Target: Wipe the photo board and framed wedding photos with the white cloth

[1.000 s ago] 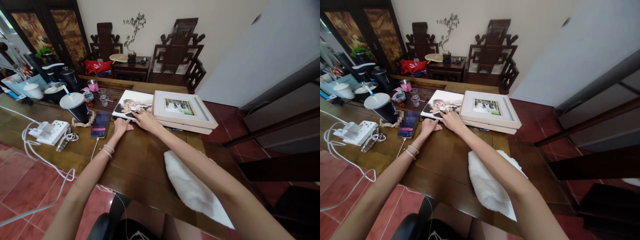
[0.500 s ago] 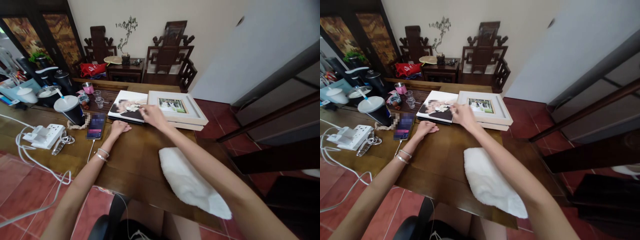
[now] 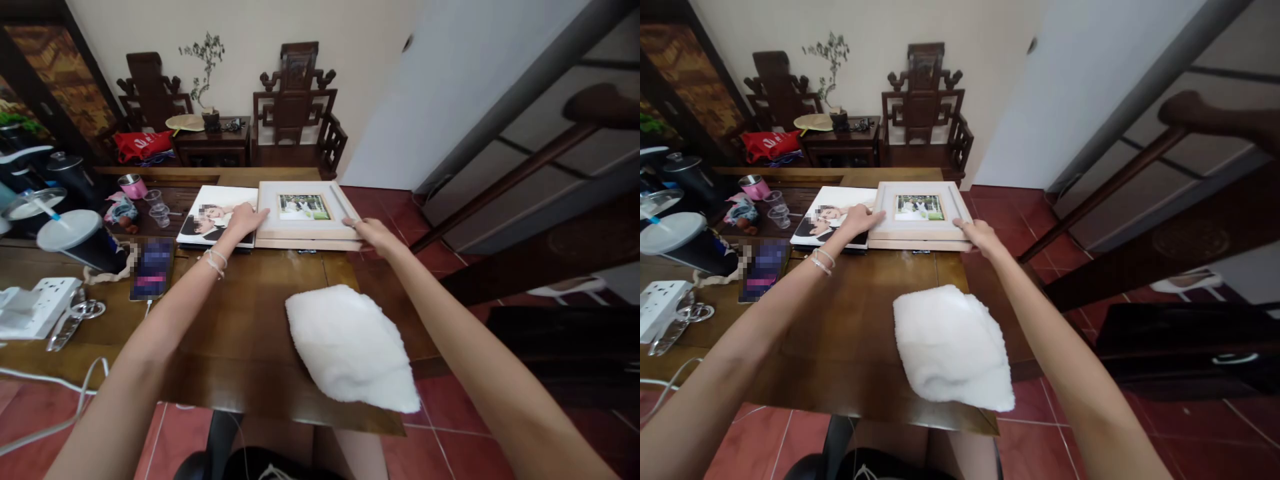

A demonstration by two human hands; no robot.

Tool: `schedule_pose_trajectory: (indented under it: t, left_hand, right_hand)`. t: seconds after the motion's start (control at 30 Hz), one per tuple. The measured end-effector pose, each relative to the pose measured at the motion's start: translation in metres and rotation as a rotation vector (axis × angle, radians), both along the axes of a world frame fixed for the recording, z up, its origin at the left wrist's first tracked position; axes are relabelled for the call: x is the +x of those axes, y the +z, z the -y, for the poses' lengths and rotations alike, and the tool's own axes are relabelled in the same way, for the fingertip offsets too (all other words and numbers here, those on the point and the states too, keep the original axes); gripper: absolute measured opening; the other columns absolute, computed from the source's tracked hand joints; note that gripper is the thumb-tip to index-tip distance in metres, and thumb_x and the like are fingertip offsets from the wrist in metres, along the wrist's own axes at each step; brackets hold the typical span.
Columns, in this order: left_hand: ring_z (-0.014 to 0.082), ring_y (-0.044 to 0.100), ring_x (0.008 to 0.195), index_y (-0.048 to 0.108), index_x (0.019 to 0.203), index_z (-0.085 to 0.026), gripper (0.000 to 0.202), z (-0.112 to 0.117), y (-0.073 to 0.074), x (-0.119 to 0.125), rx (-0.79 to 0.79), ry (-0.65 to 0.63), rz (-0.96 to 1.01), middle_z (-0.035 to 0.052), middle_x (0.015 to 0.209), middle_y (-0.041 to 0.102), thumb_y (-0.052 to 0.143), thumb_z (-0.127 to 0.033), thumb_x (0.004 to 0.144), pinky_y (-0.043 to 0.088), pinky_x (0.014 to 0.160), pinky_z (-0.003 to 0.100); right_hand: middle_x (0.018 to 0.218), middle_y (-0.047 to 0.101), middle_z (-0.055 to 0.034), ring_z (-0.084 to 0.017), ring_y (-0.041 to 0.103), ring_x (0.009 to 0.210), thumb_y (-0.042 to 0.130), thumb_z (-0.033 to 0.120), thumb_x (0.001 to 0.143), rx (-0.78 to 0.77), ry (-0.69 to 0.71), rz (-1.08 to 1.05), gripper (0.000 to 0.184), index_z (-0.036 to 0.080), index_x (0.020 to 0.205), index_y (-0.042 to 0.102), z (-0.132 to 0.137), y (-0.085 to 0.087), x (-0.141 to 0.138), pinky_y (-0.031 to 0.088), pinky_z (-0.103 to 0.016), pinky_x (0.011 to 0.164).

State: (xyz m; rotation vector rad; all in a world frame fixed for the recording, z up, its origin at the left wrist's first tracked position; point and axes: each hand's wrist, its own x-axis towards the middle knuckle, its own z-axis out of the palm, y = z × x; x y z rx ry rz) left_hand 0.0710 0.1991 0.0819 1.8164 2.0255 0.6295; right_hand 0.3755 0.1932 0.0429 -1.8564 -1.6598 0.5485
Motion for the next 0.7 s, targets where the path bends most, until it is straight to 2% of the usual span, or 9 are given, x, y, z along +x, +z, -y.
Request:
schedule_pose_trajectory:
  t: [0.17,0.3,0.43,0.53,0.63,0.7]
  left_hand:
    - [0.0373,0.061,0.111,0.066,0.092,-0.011,0.022,-0.004,0.004,0.020,-0.010,0.028,-0.085,0.0230,0.106,0.068,0.071,-0.022,0.073,0.047,0.092,0.039]
    - [0.0400,0.058,0.116,0.066,0.096,-0.009,0.020,0.003,0.002,0.025,0.006,0.020,-0.129,0.0260,0.113,0.064,0.064,-0.019,0.079,0.044,0.097,0.043]
    - [0.0371,0.056,0.119,0.064,0.100,-0.009,0.020,0.013,0.005,0.034,0.037,0.016,-0.138,0.0246,0.117,0.062,0.058,-0.019,0.084,0.042,0.101,0.040]
    - [0.0353,0.056,0.119,0.063,0.101,-0.008,0.019,0.022,0.019,0.039,0.083,0.011,-0.102,0.0233,0.117,0.060,0.055,-0.019,0.087,0.041,0.102,0.039]
    - [0.0339,0.055,0.118,0.063,0.096,-0.007,0.016,0.033,0.048,0.038,0.190,0.023,0.038,0.0205,0.112,0.061,0.057,-0.018,0.086,0.039,0.104,0.042]
    - [0.0316,0.057,0.115,0.063,0.096,-0.007,0.018,0.046,0.068,0.035,0.211,0.041,0.161,0.0167,0.106,0.063,0.062,-0.019,0.083,0.040,0.104,0.042]
  right_hand:
    - [0.103,0.072,-0.0150,-0.027,0.066,0.094,0.049,0.043,0.088,-0.114,-0.056,-0.031,0.039,0.013,0.102,0.070,0.002,-0.008,0.003,0.049,-0.034,0.082]
    - [0.108,0.071,-0.0186,-0.031,0.063,0.102,0.050,0.043,0.086,-0.128,-0.074,-0.010,0.039,0.012,0.099,0.070,0.006,-0.011,0.008,0.046,-0.037,0.086]
    - [0.106,0.069,-0.0227,-0.032,0.062,0.101,0.052,0.041,0.085,-0.099,-0.096,0.009,0.036,0.010,0.095,0.069,0.007,-0.008,0.009,0.045,-0.037,0.085]
    - [0.108,0.069,-0.0208,-0.030,0.062,0.100,0.048,0.043,0.087,-0.046,-0.106,0.001,0.038,0.012,0.097,0.066,0.010,0.001,0.013,0.045,-0.036,0.084]
    - [0.108,0.068,-0.0184,-0.030,0.061,0.099,0.046,0.045,0.088,0.031,-0.125,-0.004,0.038,0.013,0.098,0.064,0.024,0.020,0.023,0.045,-0.037,0.084]
    - [0.104,0.068,-0.0161,-0.030,0.061,0.096,0.046,0.046,0.088,0.109,-0.126,-0.038,0.036,0.015,0.096,0.063,0.042,0.037,0.029,0.045,-0.039,0.083]
